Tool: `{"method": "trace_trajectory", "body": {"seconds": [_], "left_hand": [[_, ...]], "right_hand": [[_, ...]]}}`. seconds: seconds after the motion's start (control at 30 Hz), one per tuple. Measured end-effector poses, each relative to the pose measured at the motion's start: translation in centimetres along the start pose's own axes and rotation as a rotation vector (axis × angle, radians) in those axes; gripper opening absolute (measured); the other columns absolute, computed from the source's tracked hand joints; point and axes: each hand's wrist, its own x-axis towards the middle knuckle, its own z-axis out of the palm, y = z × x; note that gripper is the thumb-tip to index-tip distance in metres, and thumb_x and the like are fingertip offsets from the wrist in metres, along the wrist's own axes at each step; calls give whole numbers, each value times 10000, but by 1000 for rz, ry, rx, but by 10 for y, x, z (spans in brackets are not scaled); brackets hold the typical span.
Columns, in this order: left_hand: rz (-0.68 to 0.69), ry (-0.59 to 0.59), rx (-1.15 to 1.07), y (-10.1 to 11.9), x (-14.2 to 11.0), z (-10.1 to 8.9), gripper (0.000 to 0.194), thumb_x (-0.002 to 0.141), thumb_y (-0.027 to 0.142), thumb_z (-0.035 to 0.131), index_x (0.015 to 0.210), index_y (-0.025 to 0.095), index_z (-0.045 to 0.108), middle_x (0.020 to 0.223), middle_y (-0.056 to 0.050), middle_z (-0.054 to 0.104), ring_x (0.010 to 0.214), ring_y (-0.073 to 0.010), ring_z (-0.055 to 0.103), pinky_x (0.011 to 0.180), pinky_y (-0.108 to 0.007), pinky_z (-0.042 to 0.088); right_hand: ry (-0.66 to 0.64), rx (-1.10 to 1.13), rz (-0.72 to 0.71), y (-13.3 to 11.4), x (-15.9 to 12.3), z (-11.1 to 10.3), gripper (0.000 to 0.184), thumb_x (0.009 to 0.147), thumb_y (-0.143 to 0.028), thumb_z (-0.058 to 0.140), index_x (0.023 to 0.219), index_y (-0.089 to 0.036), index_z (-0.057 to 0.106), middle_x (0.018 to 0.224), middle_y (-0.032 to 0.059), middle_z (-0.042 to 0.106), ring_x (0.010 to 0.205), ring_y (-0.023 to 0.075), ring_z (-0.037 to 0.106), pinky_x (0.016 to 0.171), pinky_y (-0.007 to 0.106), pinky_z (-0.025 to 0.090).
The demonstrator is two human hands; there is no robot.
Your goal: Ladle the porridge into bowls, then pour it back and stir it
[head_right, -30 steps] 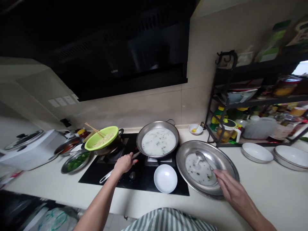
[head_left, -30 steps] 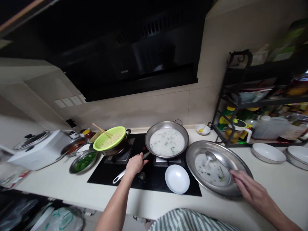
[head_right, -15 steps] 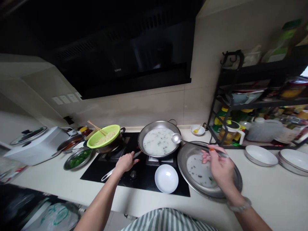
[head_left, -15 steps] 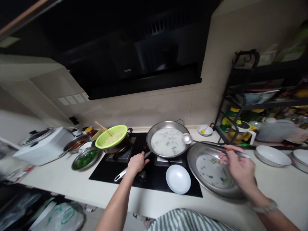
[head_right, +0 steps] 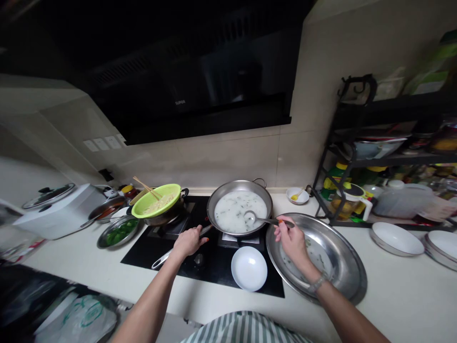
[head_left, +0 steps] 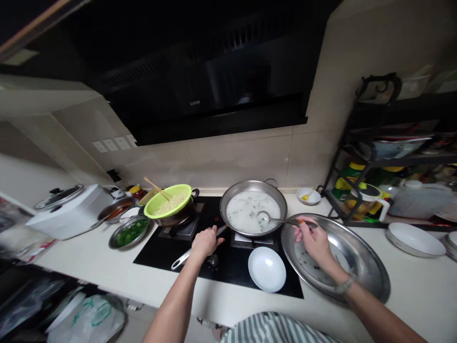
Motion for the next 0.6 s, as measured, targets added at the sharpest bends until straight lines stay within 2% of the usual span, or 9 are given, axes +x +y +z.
{"method": "trace_trajectory", "body": {"seconds": [0.17, 0.3, 0.47, 0.6], "left_hand": [[4, -11, -7, 1, -1, -2, 402, 900, 481, 509, 1172, 186, 536, 1103, -151, 691, 1023, -312, 678, 799, -394, 519], [-6, -14, 4, 1, -2, -2, 399, 902, 485, 504, 1167, 188, 533, 1103, -150, 689, 1021, -304, 676, 804, -387, 514], [-5, -13, -2, 1, -1, 0, 394, 905, 484, 499, 1170, 194, 530, 1113, -147, 689, 1036, -301, 671, 811, -380, 509], [-5, -1, -2, 1, -1, 0, 400, 904, 478, 504, 1179, 190, 530, 1112, -148, 692, 1036, -307, 672, 814, -391, 511]], "right_hand": [[115, 45, 93, -5, 8, -3, 335, 807, -574, 575, 874, -247, 546, 472, -15, 571, 511, 245, 655, 541, 368, 544], [138, 56, 99, -8, 9, -4, 334, 783, -574, 595, 869, -254, 551, 463, -11, 573, 561, 259, 680, 572, 375, 556], [184, 89, 135, -10, 10, -5, 319, 768, -554, 601, 865, -256, 542, 505, 12, 604, 535, 263, 667, 447, 352, 506], [185, 110, 145, -11, 11, -5, 309, 761, -540, 611, 860, -255, 544, 504, 9, 595, 517, 258, 657, 429, 351, 503]]}}
